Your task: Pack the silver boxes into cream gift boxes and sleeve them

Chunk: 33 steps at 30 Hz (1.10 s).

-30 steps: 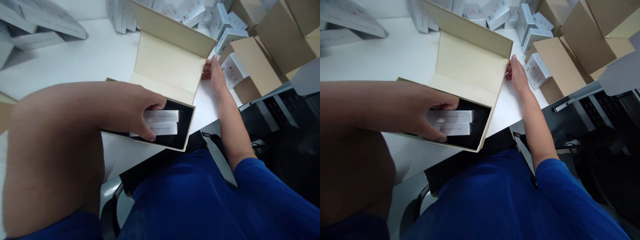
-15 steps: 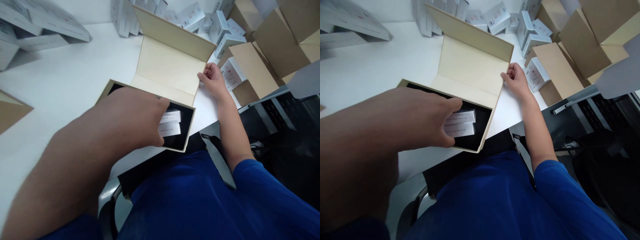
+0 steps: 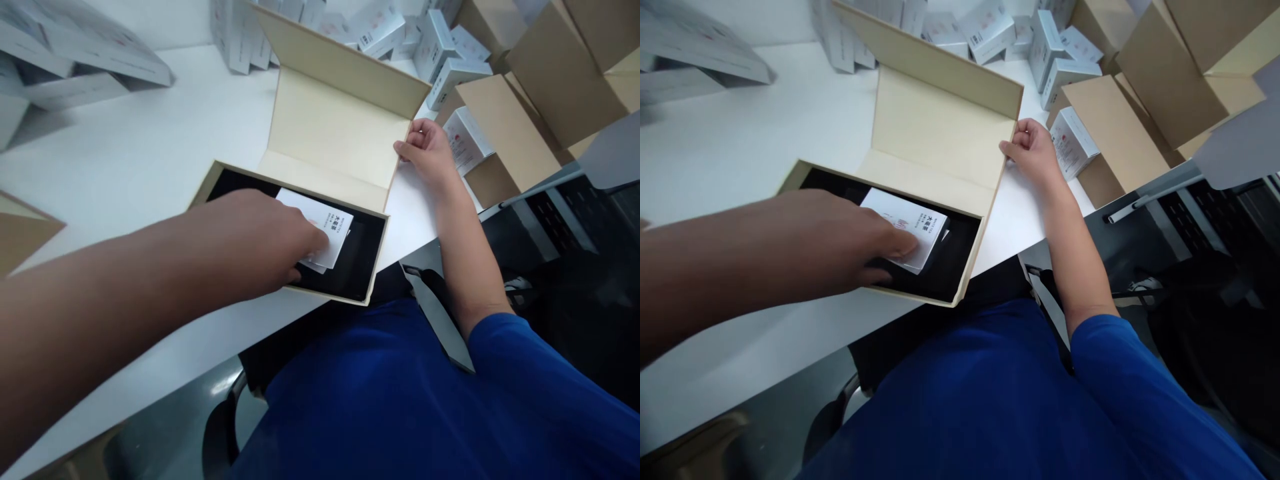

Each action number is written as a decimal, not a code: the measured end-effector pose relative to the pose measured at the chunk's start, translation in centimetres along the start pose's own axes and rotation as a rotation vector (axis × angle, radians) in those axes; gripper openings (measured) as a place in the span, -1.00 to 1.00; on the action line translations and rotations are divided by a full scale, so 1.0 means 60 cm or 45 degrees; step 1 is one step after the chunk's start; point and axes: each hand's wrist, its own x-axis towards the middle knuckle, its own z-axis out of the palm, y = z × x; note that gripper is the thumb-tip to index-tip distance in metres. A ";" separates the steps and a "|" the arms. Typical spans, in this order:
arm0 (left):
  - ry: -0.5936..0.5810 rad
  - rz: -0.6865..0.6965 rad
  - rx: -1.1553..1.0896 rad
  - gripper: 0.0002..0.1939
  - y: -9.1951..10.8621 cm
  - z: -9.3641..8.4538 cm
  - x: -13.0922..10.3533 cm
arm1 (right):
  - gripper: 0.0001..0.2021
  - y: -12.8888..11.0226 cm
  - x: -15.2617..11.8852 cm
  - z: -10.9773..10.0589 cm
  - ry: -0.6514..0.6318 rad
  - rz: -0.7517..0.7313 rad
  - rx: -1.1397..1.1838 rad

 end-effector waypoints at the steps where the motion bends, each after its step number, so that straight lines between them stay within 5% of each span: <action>1: -0.058 -0.007 0.062 -0.96 0.002 -0.002 0.004 | -0.44 0.002 0.002 -0.002 -0.006 0.015 0.000; 4: -0.096 -0.067 0.188 -0.89 0.015 -0.008 0.009 | -0.48 0.006 0.004 -0.006 -0.037 0.030 0.009; 9: 0.296 0.124 0.180 -0.33 0.025 0.031 -0.004 | -0.55 -0.003 0.001 -0.005 -0.044 0.055 0.044; 12: 0.412 0.123 0.118 -0.38 0.031 0.066 -0.015 | -0.54 -0.008 0.000 -0.002 -0.042 0.063 0.066; 16: 0.508 -0.114 0.044 -0.33 0.044 0.084 -0.028 | -0.51 -0.009 0.001 -0.001 -0.057 0.108 0.064; 23: 0.334 -0.338 0.016 -0.47 0.027 0.069 -0.032 | -0.48 -0.010 0.003 0.000 -0.067 0.085 0.071; 33: 0.400 -0.093 -0.270 -0.45 0.008 0.098 0.000 | -0.52 -0.023 0.002 0.000 -0.066 0.191 0.062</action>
